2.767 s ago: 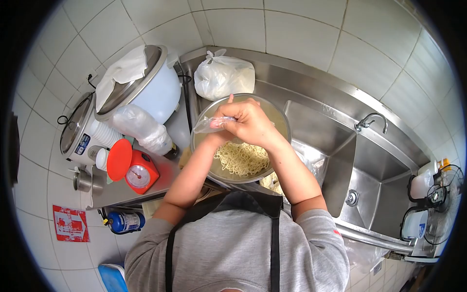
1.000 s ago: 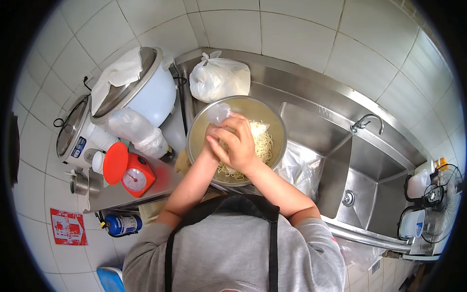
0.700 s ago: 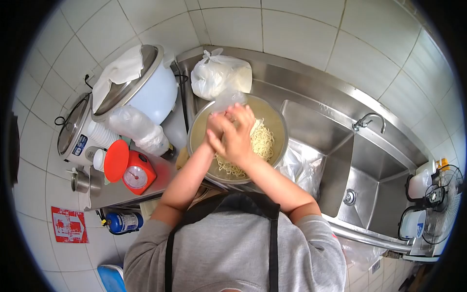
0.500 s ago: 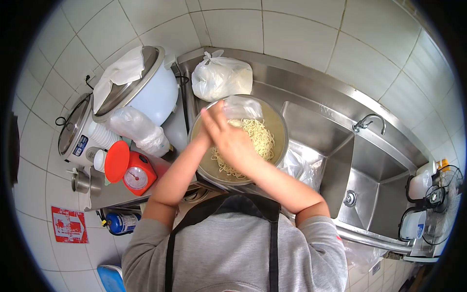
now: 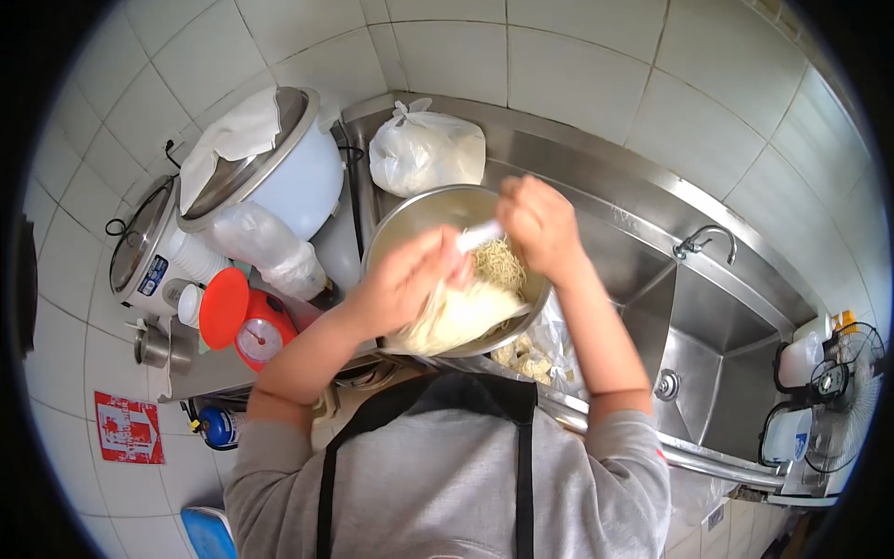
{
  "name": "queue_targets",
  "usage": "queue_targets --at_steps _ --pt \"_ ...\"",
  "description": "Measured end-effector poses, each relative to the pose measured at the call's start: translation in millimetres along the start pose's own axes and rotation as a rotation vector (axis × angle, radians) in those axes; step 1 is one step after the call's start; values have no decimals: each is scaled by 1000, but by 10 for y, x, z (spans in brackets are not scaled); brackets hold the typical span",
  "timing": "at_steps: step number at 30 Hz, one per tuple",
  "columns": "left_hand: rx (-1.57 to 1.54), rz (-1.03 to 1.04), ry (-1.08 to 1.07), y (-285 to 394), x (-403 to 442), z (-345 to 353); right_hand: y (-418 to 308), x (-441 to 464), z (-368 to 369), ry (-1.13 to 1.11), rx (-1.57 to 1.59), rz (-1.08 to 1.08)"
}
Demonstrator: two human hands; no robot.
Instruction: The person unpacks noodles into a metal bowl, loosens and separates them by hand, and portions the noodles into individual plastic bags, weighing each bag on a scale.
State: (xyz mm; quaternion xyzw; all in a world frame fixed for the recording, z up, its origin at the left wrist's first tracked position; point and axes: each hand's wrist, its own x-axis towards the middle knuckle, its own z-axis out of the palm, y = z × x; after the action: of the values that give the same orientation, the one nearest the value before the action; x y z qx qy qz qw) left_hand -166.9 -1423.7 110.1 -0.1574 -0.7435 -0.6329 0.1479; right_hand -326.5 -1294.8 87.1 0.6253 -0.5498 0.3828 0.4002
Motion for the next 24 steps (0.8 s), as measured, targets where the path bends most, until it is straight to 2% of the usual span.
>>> queue_targets --at_steps 1,2,3,4,6,8,10,11,14,17,19,20,21,23,24 --pt "85 111 146 30 131 66 65 -98 247 123 19 110" --pt "119 97 262 -44 278 103 -8 -226 479 155 209 296" --pt "155 85 380 -170 417 115 -175 -424 770 173 516 605" --pt "194 66 497 -287 486 100 -344 -615 1058 290 812 921" --pt "362 102 613 -494 521 -6 -333 -739 1459 -38 281 979" --pt "426 106 649 -617 491 -86 -446 -351 1051 99 779 1166" --pt "376 86 614 -685 449 -148 -321 -260 726 -174 184 802" --pt "376 103 543 -715 417 -218 -334 -162 554 -212 39 696" --pt "317 62 363 -494 253 -252 -188 -192 298 -261 669 1013" --pt "353 74 266 -279 160 -115 -249 -75 13 -262 1073 1197" --pt "418 74 178 -125 122 -54 -389 -3 -105 -286 1077 1189" --pt "542 147 149 -125 110 -43 -425 3 -133 -300 1078 1185" --pt "664 220 119 -133 96 -31 -380 -45 -181 -387 1141 1111" --pt "852 370 54 -126 80 -18 -306 -129 -195 -293 1239 842" --pt "864 373 48 -86 90 -9 -273 -174 -192 -242 1281 713"
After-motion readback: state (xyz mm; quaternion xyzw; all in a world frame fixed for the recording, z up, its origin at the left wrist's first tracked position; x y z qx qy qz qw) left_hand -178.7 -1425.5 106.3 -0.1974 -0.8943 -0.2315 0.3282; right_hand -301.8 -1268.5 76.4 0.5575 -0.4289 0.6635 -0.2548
